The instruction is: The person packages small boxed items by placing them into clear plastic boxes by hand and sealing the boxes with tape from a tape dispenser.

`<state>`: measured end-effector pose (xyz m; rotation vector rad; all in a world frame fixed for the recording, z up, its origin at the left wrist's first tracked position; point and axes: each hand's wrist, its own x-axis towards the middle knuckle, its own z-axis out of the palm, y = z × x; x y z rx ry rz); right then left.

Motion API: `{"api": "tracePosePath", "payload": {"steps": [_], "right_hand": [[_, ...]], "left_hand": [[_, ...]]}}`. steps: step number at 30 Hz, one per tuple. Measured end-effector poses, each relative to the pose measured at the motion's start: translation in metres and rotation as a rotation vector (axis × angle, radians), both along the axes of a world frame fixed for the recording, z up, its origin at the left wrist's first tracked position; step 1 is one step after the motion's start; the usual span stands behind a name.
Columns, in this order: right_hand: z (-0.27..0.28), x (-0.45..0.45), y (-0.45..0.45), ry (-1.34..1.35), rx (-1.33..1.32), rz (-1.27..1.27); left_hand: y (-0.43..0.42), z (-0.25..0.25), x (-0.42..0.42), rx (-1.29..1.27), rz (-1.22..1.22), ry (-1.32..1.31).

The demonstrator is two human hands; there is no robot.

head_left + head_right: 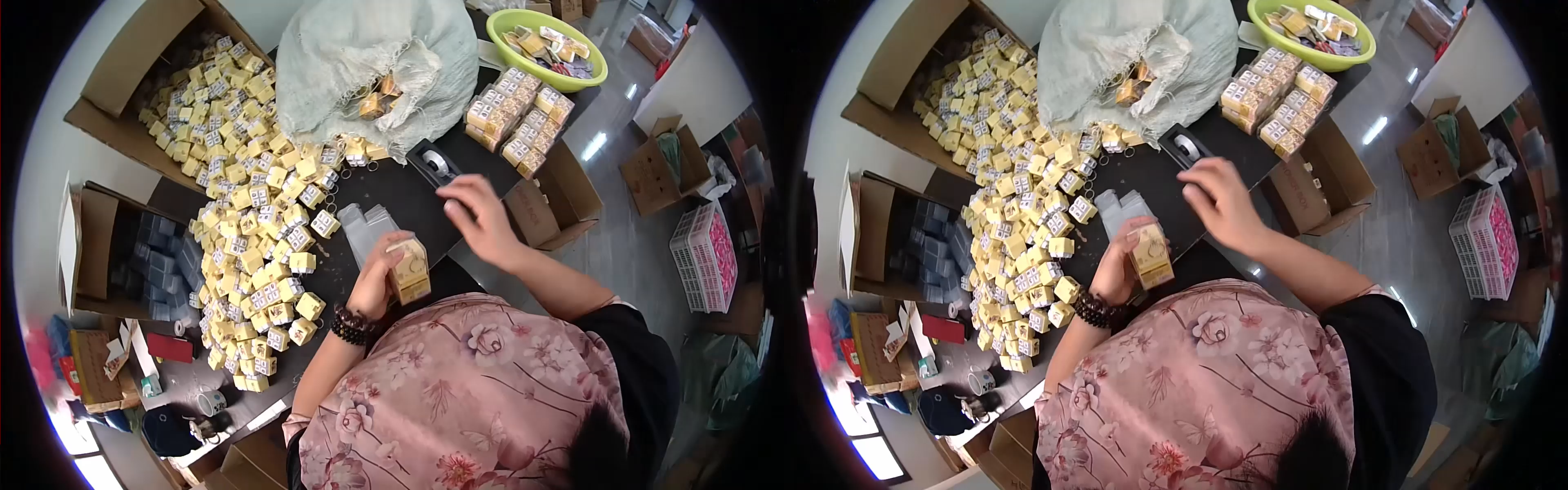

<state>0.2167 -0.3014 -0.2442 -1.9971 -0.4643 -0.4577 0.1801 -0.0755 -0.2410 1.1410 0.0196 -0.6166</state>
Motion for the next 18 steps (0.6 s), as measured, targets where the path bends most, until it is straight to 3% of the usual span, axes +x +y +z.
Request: {"api": "tracePosePath", "payload": {"steps": [1, 2, 4, 5, 10, 12, 15, 18], "right_hand": [[-0.016, 0.019, -0.018, 0.036, -0.055, -0.237], [-0.037, 0.039, -0.039, 0.016, -0.155, -0.299], [-0.047, 0.060, -0.057, 0.457, -0.064, -0.113], [-0.036, 0.064, -0.063, 0.932, 0.145, 0.005], [-0.049, 0.080, -0.076, 1.150, 0.460, 0.204], [-0.051, 0.080, -0.078, 1.253, 0.739, 0.224], [-0.038, 0.062, -0.083, 1.141, 0.705, 0.203], [-0.073, 0.047, -0.079, 1.054, 0.560, 0.103]], "left_hand": [[-0.010, 0.008, 0.013, 0.045, -0.012, 0.012], [-0.020, 0.000, 0.028, 0.061, -0.044, -0.003], [-0.040, -0.025, 0.057, 0.116, -0.117, -0.071], [-0.049, -0.035, 0.067, 0.111, -0.137, -0.076], [-0.076, -0.055, 0.083, 0.130, -0.209, -0.004], [-0.075, -0.056, 0.081, 0.112, -0.187, 0.011], [-0.075, -0.053, 0.078, 0.095, -0.198, 0.029], [-0.077, -0.055, 0.080, 0.125, -0.200, 0.014]]}}
